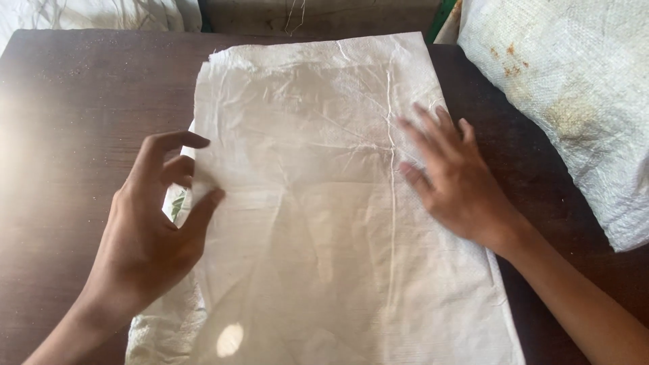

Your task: Folding large white plastic sacks on a wooden table and placing them inside another sack.

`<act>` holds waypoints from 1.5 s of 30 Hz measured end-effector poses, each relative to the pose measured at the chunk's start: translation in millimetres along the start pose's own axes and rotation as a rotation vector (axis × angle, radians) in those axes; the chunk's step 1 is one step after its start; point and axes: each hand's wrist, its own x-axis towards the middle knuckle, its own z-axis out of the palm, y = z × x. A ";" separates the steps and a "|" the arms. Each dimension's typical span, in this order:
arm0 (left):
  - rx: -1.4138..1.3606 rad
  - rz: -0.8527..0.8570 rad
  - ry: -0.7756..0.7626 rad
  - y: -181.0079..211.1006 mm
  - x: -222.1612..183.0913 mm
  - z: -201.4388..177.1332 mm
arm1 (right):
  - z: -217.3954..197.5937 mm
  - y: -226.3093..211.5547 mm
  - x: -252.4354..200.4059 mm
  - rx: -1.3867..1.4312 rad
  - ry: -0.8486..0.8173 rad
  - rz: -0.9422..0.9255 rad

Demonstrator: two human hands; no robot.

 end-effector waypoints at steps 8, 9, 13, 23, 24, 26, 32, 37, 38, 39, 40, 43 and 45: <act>-0.157 -0.011 -0.029 -22.1 1.1 13.5 | -30.2 20.3 -10.4 0.148 0.247 0.463; -0.235 -0.033 -0.023 -23.5 -3.4 16.4 | -32.3 20.1 -10.0 0.173 0.130 0.520; -0.346 -0.056 -0.001 -19.5 -12.0 28.0 | -37.7 28.0 -5.6 0.274 -0.001 0.603; -0.134 -0.174 0.031 -8.8 -11.4 31.3 | -11.6 27.3 -16.8 -0.061 0.198 0.293; -0.166 -0.137 0.032 -12.4 -12.0 30.4 | -8.2 28.0 -16.8 -0.095 0.190 0.278; -0.197 -0.097 0.031 -23.0 -13.5 29.2 | -7.0 28.2 -17.4 -0.131 0.183 0.265; -0.148 -0.068 -0.013 -40.8 -21.8 21.5 | -25.5 12.4 -18.7 0.094 0.157 0.221; -0.314 0.034 -0.015 -21.3 -17.7 18.2 | -2.7 11.4 -27.0 -0.003 0.041 0.129; -0.314 0.033 -0.016 -21.8 -17.6 18.0 | 1.2 11.2 -28.8 -0.003 0.040 0.130; -0.273 -0.084 -0.003 -22.2 -18.0 17.0 | 4.8 10.5 -29.8 -0.014 0.065 0.089; -0.231 -0.201 0.009 -22.4 -18.3 15.7 | 8.2 9.6 -30.8 -0.024 0.090 0.049; 0.103 -0.488 -0.197 -21.6 -9.7 6.0 | 6.7 9.9 -29.6 -0.019 0.044 0.076; 0.428 -0.299 -0.176 2.8 -0.2 11.1 | 5.3 6.8 -30.9 0.000 0.052 0.062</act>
